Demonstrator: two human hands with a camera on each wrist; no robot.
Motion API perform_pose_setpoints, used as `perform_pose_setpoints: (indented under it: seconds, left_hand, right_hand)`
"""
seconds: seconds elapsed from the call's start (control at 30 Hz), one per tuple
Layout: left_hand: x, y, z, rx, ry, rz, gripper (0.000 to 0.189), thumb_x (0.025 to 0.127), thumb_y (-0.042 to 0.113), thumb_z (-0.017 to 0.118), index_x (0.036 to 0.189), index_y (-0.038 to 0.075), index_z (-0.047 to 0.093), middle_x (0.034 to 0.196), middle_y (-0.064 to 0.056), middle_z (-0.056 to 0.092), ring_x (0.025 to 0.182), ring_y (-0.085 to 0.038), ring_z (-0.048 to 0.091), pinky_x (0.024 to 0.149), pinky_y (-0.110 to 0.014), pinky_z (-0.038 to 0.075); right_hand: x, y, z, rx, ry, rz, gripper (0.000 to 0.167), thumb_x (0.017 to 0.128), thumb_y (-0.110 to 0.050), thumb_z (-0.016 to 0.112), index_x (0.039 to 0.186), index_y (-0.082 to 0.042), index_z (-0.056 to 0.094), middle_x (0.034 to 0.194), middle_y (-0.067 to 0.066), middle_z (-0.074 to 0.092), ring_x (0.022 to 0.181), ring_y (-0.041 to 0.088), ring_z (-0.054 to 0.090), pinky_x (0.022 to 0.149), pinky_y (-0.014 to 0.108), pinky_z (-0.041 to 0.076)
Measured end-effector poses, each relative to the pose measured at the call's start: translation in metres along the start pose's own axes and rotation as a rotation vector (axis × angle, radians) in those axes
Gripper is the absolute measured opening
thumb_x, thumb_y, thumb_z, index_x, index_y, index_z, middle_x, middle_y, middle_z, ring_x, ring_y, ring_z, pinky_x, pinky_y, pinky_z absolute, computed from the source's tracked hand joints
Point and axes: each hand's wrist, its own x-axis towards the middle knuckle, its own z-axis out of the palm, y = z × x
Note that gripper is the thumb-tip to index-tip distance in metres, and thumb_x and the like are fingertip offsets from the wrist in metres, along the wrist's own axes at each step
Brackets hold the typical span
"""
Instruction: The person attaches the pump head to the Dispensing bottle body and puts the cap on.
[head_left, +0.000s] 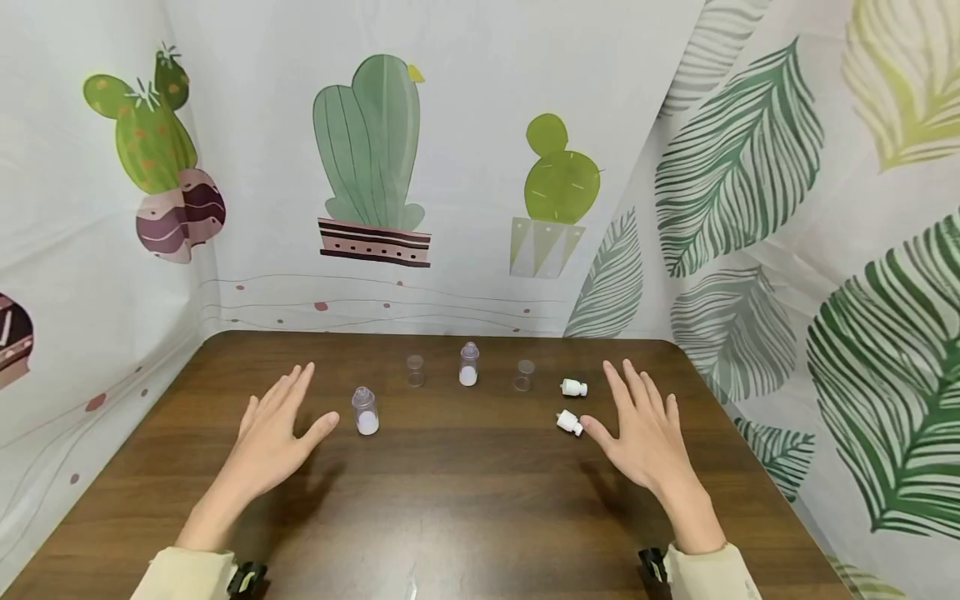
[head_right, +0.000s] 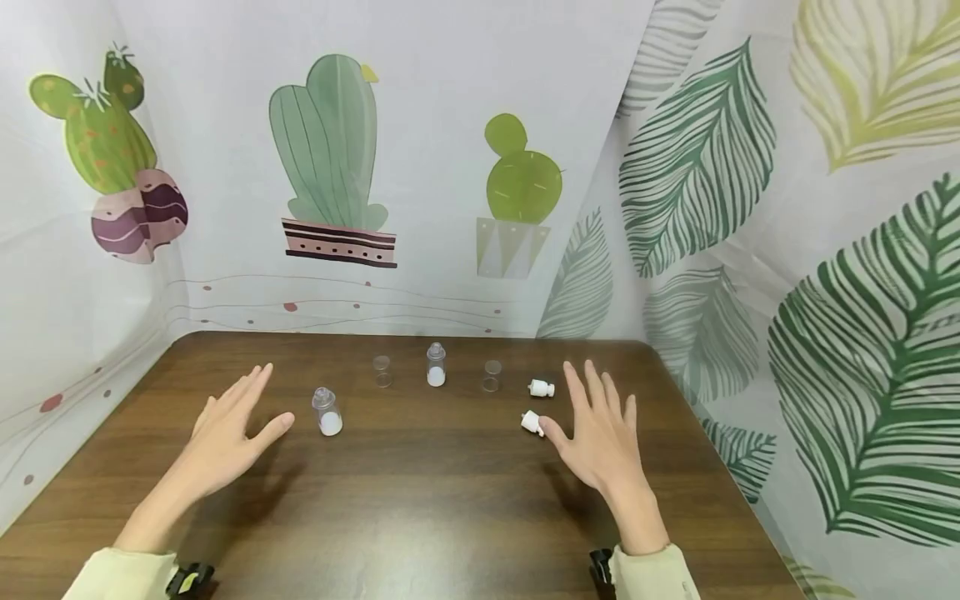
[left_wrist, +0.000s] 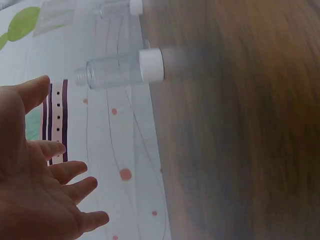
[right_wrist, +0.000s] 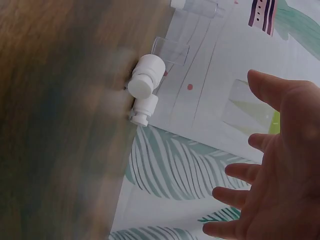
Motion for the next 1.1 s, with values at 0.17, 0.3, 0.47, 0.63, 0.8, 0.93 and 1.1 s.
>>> perform_pose_setpoints:
  seconds: [0.17, 0.3, 0.47, 0.63, 0.8, 0.93, 1.1]
  left_hand:
    - [0.004, 0.004, 0.003, -0.093, -0.04, -0.021, 0.091, 0.104, 0.054, 0.064, 0.171, 0.012, 0.018, 0.172, -0.027, 0.024, 0.155, -0.053, 0.023, 0.118, -0.077, 0.016]
    - [0.009, 0.008, 0.007, -0.137, -0.056, -0.033, 0.089, 0.102, 0.05, 0.068, 0.169, 0.011, 0.025, 0.168, -0.027, 0.033, 0.152, -0.053, 0.031, 0.115, -0.074, 0.03]
    - [0.016, 0.009, 0.016, -0.205, -0.064, -0.037, 0.082, 0.1, 0.04, 0.074, 0.164, 0.008, 0.035, 0.157, -0.027, 0.05, 0.147, -0.051, 0.043, 0.111, -0.072, 0.038]
    - [0.022, 0.009, 0.025, -0.269, -0.102, -0.059, 0.078, 0.098, 0.034, 0.078, 0.161, 0.011, 0.04, 0.149, -0.025, 0.06, 0.141, -0.05, 0.052, 0.107, -0.07, 0.043]
    - [0.024, 0.008, 0.032, -0.325, -0.126, -0.089, 0.072, 0.097, 0.031, 0.079, 0.157, 0.011, 0.045, 0.145, -0.022, 0.063, 0.135, -0.043, 0.06, 0.106, -0.063, 0.048]
    - [0.028, 0.008, 0.036, -0.351, -0.152, -0.113, 0.059, 0.096, 0.027, 0.08, 0.144, 0.007, 0.054, 0.141, -0.02, 0.066, 0.131, -0.04, 0.063, 0.106, -0.061, 0.048]
    - [0.033, 0.008, 0.042, -0.355, -0.193, -0.143, 0.054, 0.095, 0.025, 0.081, 0.138, 0.005, 0.056, 0.137, -0.021, 0.068, 0.131, -0.039, 0.063, 0.106, -0.061, 0.047]
  right_hand:
    - [0.002, -0.005, 0.0, 0.016, -0.015, -0.005, 0.088, 0.103, -0.056, 0.062, 0.171, -0.021, 0.018, 0.174, 0.022, 0.021, 0.157, 0.051, 0.02, 0.116, 0.08, 0.013]
    - [0.001, -0.005, 0.004, 0.054, -0.012, -0.018, 0.086, 0.104, -0.054, 0.062, 0.17, -0.019, 0.021, 0.172, 0.022, 0.024, 0.155, 0.052, 0.023, 0.117, 0.078, 0.018]
    - [0.003, -0.006, 0.006, 0.086, 0.012, -0.041, 0.082, 0.104, -0.051, 0.063, 0.169, -0.017, 0.027, 0.17, 0.022, 0.029, 0.152, 0.052, 0.03, 0.113, 0.076, 0.028]
    - [0.007, -0.007, 0.006, 0.122, 0.018, -0.042, 0.078, 0.104, -0.049, 0.065, 0.167, -0.02, 0.03, 0.169, 0.019, 0.033, 0.149, 0.051, 0.036, 0.108, 0.077, 0.034]
    - [0.01, -0.007, 0.01, 0.161, -0.015, -0.051, 0.075, 0.103, -0.047, 0.066, 0.166, -0.022, 0.033, 0.167, 0.016, 0.036, 0.147, 0.049, 0.039, 0.107, 0.077, 0.035]
    - [0.012, -0.005, 0.015, 0.181, -0.032, -0.062, 0.073, 0.103, -0.044, 0.068, 0.165, -0.021, 0.037, 0.165, 0.015, 0.04, 0.146, 0.047, 0.042, 0.107, 0.076, 0.036]
    - [0.014, -0.005, 0.017, 0.196, -0.038, -0.068, 0.071, 0.103, -0.042, 0.069, 0.163, -0.019, 0.04, 0.163, 0.015, 0.043, 0.146, 0.046, 0.043, 0.107, 0.075, 0.038]
